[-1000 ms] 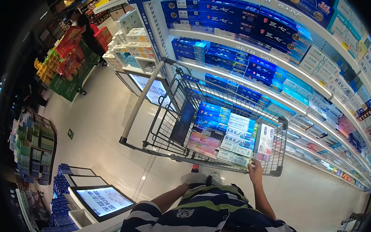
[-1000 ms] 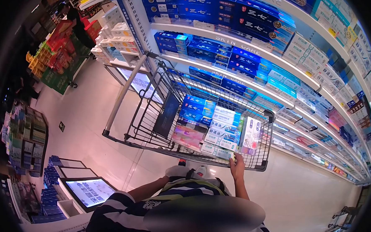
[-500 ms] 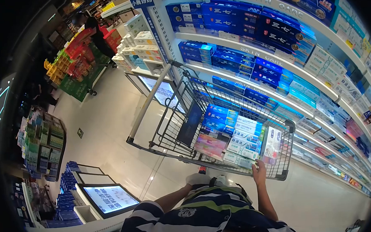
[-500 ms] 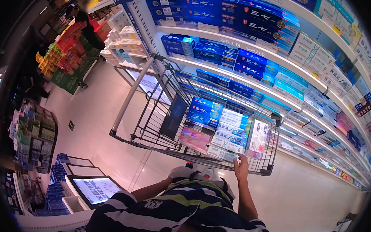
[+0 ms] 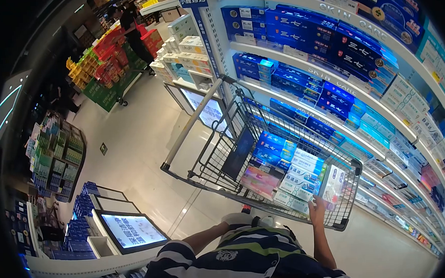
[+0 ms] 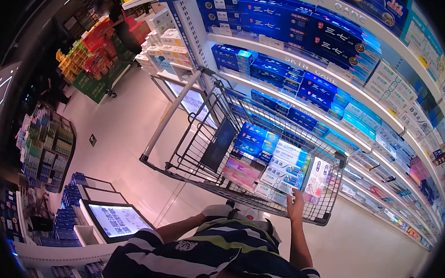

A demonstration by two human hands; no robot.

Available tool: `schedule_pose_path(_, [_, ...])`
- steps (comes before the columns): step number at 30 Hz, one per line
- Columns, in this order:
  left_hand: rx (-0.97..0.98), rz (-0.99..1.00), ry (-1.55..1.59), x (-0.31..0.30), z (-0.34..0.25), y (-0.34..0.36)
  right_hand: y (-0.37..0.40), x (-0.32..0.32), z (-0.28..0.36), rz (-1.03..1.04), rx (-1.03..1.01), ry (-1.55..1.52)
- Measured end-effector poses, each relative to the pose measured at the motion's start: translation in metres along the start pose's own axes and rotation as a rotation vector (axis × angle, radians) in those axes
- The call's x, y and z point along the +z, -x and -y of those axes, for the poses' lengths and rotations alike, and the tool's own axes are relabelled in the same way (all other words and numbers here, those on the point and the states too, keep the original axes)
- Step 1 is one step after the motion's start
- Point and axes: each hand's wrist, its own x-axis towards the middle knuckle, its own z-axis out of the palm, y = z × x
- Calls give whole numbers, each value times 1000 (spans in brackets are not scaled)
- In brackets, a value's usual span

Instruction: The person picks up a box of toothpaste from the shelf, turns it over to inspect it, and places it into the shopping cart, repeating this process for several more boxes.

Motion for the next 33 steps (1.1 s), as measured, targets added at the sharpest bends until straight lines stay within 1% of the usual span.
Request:
schedule_pose_path(2, [82, -51, 32, -7, -1, 6, -12, 0, 4, 11, 1, 29])
schedule_pose_path(3, [88, -49, 35, -9, 0, 3, -19, -3, 9, 4, -12, 33])
schedule_pose_path(5, [28, 41, -32, -14, 3, 1, -30, -6, 19, -19, -42, 28])
schedule_pose_path(6, [30, 39, -30, -21, -3, 4, -38, -7, 22, -20, -44, 30])
schedule_pose_path(8, [22, 90, -53, -36, -20, 9, -53, -10, 28, -90, -131, 59])
schedule_pose_path(9, [13, 116, -52, -40, -22, 8, -64, -16, 41, -68, -90, 31])
schedule_pose_path(10, [54, 88, -4, -47, -24, 17, -77, -20, 43, -72, -106, 17])
schedule_pose_path(12, [232, -60, 287, -64, -18, 60, -105, -27, 57, -129, -146, -18])
schedule_pose_path(13, [279, -119, 367, -63, -15, 79, -121, -33, 66, -135, -175, 21])
schedule_pose_path(14, [200, -224, 4, -43, 11, 89, -138, -38, 71, -142, -203, 59])
schedule_pose_path(15, [45, -143, 10, -43, 13, 98, -159, -41, 65, -182, -305, 118])
schedule_pose_path(16, [-29, -88, -28, -54, 7, 105, -171, -46, 84, -177, -249, 61])
schedule_pose_path(17, [-102, -29, -66, -65, 0, 112, -182, -51, 104, -184, -263, 100])
schedule_pose_path(18, [-100, -21, -67, -73, -2, 117, -197, -51, 109, -209, -321, 135])
schedule_pose_path(20, [-193, -29, -148, -86, -8, 122, -219, -59, 122, -246, -410, 180])
schedule_pose_path(21, [-128, -125, -124, -100, -21, 127, -229, -60, 125, -293, -473, 242])
schedule_pose_path(22, [-32, -205, -171, -100, -13, 126, -235, -64, 138, -288, -504, 280])
schedule_pose_path(23, [35, -258, -142, -109, -20, 122, -245, -64, 139, -321, -555, 314])
schedule_pose_path(24, [102, -306, -102, -120, -34, 117, -247, -67, 151, -317, -551, 333])
schedule_pose_path(26, [183, -374, -28, -134, -54, 98, -259, -70, 156, -322, -570, 377])
schedule_pose_path(27, [255, -407, -5, -136, -58, 87, -263, -70, 160, -330, -568, 406])
schedule_pose_path(28, [276, -385, 4, -138, -62, 75, -268, -71, 163, -335, -583, 423])
schedule_pose_path(30, [309, -451, 66, -144, -70, 57, -276, -71, 166, -349, -580, 458])
schedule_pose_path(31, [325, -447, 73, -145, -70, 50, -281, -68, 170, -354, -591, 477])
schedule_pose_path(33, [302, -461, 86, -150, -72, 40, -290, -63, 177, -340, -603, 481])
